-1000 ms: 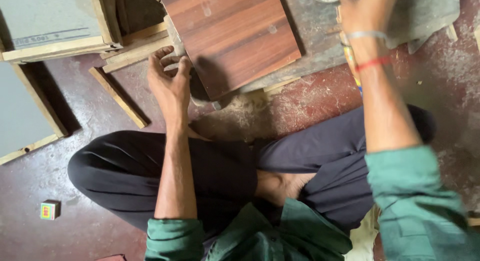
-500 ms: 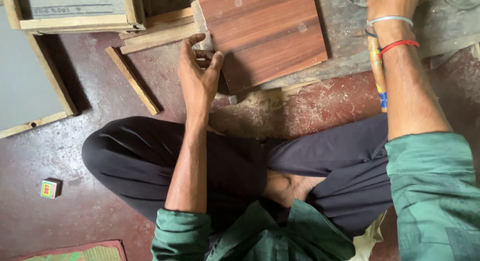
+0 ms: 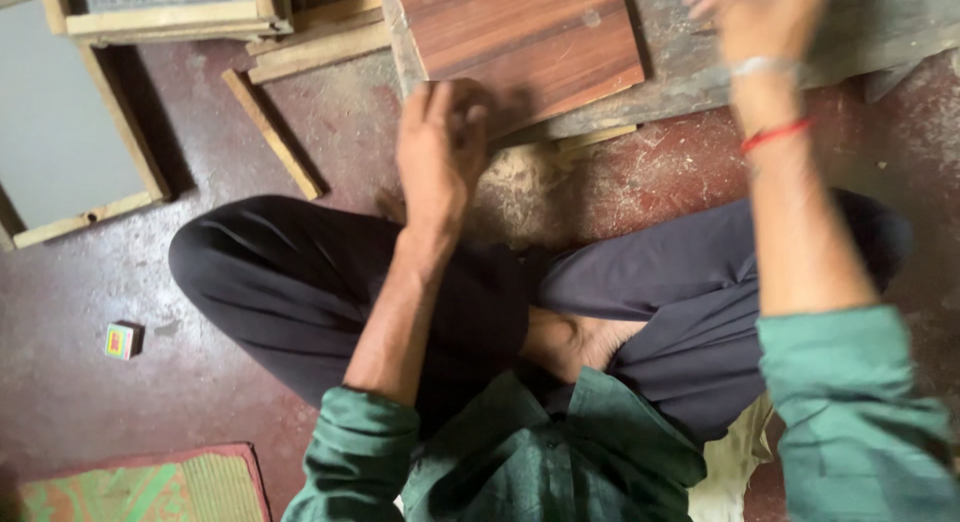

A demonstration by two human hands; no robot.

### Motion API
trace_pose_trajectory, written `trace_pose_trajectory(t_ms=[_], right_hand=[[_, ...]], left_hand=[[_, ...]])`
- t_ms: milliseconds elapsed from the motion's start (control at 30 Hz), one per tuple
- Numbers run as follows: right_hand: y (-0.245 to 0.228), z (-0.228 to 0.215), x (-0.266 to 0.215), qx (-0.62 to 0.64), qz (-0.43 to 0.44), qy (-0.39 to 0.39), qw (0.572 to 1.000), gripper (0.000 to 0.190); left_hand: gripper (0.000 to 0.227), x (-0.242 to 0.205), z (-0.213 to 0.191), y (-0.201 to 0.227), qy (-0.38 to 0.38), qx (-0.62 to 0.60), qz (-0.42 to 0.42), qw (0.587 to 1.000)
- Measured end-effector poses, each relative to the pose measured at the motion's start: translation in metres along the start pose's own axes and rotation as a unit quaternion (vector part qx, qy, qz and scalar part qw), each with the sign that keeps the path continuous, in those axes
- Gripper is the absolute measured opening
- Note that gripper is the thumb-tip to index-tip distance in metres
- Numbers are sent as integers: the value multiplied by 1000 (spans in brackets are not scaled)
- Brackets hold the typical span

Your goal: The person sits on the floor and assembles a wooden frame by attaching a wooden panel to a frame using a hammer and nails. The person repeatedly picks up nails, positions them, and hammers them into the wood to secure the panel.

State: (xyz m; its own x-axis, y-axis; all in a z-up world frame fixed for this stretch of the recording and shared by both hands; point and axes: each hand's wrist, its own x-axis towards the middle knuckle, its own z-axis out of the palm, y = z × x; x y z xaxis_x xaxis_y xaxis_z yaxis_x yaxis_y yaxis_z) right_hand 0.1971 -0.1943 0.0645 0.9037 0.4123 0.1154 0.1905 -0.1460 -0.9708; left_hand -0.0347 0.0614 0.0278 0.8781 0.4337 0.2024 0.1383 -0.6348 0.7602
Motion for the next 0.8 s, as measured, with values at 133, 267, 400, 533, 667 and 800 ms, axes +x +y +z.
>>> trace_pose_trajectory(t_ms=[133,267,400,533,667,800], right_hand=[[6,74,-60,-17,-6,-71,997,6],[7,104,-86,-111,19,-72,991,10],[-12,104,-86,-142,14,-88,986,12],[-29,101,-82,-247,-37,-113,962,14],[-36,99,-81,-261,-78,-135,953,25],[-40,98,-81,-229,-63,-142,961,29]], left_hand=[[18,-17,16,26,35,24,15,999],[21,-28,30,38,73,-20,3,997],[23,-21,42,45,89,-35,7,995],[20,-19,48,50,91,-28,19,995],[16,-22,49,53,76,-20,30,996],[14,-19,49,53,74,-22,29,997]])
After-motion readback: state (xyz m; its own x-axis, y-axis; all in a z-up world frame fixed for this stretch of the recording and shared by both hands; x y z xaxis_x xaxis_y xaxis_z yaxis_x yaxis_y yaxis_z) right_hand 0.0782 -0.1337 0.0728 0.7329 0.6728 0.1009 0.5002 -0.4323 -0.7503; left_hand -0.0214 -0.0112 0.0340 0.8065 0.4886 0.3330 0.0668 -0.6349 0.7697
